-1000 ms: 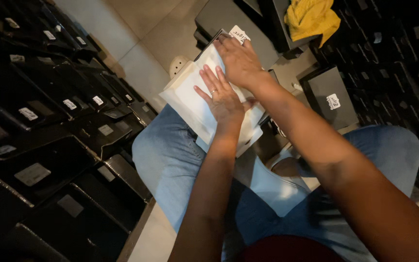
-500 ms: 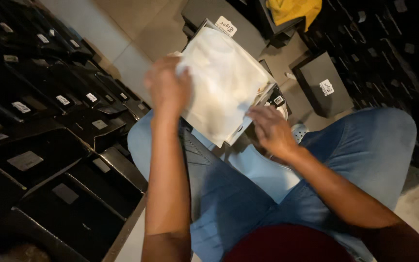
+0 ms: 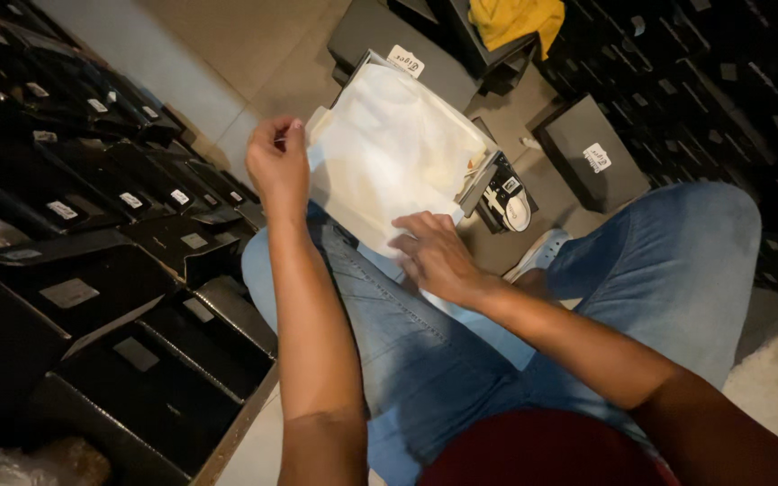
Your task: The person opens a shoebox, removes a pair of white sneakers, wraps them in tissue paper, and places the box on a shelf. They then open another box, remove a sneaker, and wrap it in tissue paper.
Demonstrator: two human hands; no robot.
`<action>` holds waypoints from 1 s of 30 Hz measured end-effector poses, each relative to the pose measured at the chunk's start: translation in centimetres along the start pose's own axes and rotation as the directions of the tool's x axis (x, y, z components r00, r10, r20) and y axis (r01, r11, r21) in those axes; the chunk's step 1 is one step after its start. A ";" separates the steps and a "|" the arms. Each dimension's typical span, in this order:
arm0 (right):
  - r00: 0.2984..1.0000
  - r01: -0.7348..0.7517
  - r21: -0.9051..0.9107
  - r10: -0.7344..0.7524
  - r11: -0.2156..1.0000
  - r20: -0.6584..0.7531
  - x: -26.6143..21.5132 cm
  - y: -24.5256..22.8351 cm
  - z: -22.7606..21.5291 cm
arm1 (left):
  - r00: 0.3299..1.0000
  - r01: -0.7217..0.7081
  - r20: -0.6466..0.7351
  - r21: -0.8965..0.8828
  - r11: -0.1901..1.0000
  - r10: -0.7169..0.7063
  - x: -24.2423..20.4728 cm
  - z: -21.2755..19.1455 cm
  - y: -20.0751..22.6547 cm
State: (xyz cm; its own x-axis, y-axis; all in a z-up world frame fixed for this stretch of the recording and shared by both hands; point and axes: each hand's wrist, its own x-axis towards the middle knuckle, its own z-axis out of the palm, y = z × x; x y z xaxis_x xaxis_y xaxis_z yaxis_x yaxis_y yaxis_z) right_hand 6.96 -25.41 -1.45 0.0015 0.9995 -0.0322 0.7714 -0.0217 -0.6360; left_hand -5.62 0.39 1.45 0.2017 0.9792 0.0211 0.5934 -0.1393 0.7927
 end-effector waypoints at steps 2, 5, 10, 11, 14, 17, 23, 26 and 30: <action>0.998 -0.055 0.093 0.056 0.994 -0.012 0.4 -1.1 -2.8 | 1.000 0.007 0.015 -0.048 0.999 -0.006 0.5 0.9 0.1; 0.956 -0.254 0.237 0.281 0.938 -0.087 -0.3 0.4 -3.5 | 0.982 0.070 0.162 0.150 0.986 -0.094 1.3 2.2 0.2; 0.806 -0.557 0.150 0.575 0.817 -0.139 -2.5 6.6 -2.2 | 0.923 0.032 0.272 0.652 0.758 -0.273 2.2 5.8 0.1; 0.785 -0.592 0.072 0.595 0.803 -0.173 -2.4 7.3 -1.8 | 0.924 0.042 0.260 0.659 0.751 -0.280 2.6 6.2 0.3; 0.775 -0.601 -0.035 0.571 0.799 -0.271 -2.0 7.9 -0.6 | 0.925 0.015 0.267 0.684 0.729 -0.270 2.8 7.0 0.6; 0.745 -0.624 0.008 0.598 0.781 -0.294 -1.6 6.4 -0.4 | 0.929 -0.033 0.287 0.694 0.720 -0.235 2.1 7.2 0.5; 0.604 -0.782 0.133 0.793 0.609 -0.083 0.6 2.6 -4.2 | 0.938 -0.033 0.277 0.669 0.742 -0.208 1.8 7.8 0.8; 0.513 -0.841 0.255 0.853 0.477 0.098 1.6 1.3 -5.1 | 0.920 -0.008 0.294 0.672 0.740 -0.257 2.0 7.7 1.0; 0.601 -0.737 0.442 0.795 0.511 0.082 1.8 3.5 -2.5 | 0.941 -0.029 0.262 0.690 0.723 -0.213 1.3 7.8 1.4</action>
State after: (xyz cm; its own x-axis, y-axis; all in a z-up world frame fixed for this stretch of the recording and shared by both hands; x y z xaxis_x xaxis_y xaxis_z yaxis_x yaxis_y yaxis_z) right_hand 11.29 -23.65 -1.79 0.5618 0.5815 -0.5884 0.1117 -0.7581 -0.6425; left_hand 1.57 0.37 -2.17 0.2676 0.9127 -0.3088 0.9612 -0.2304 0.1518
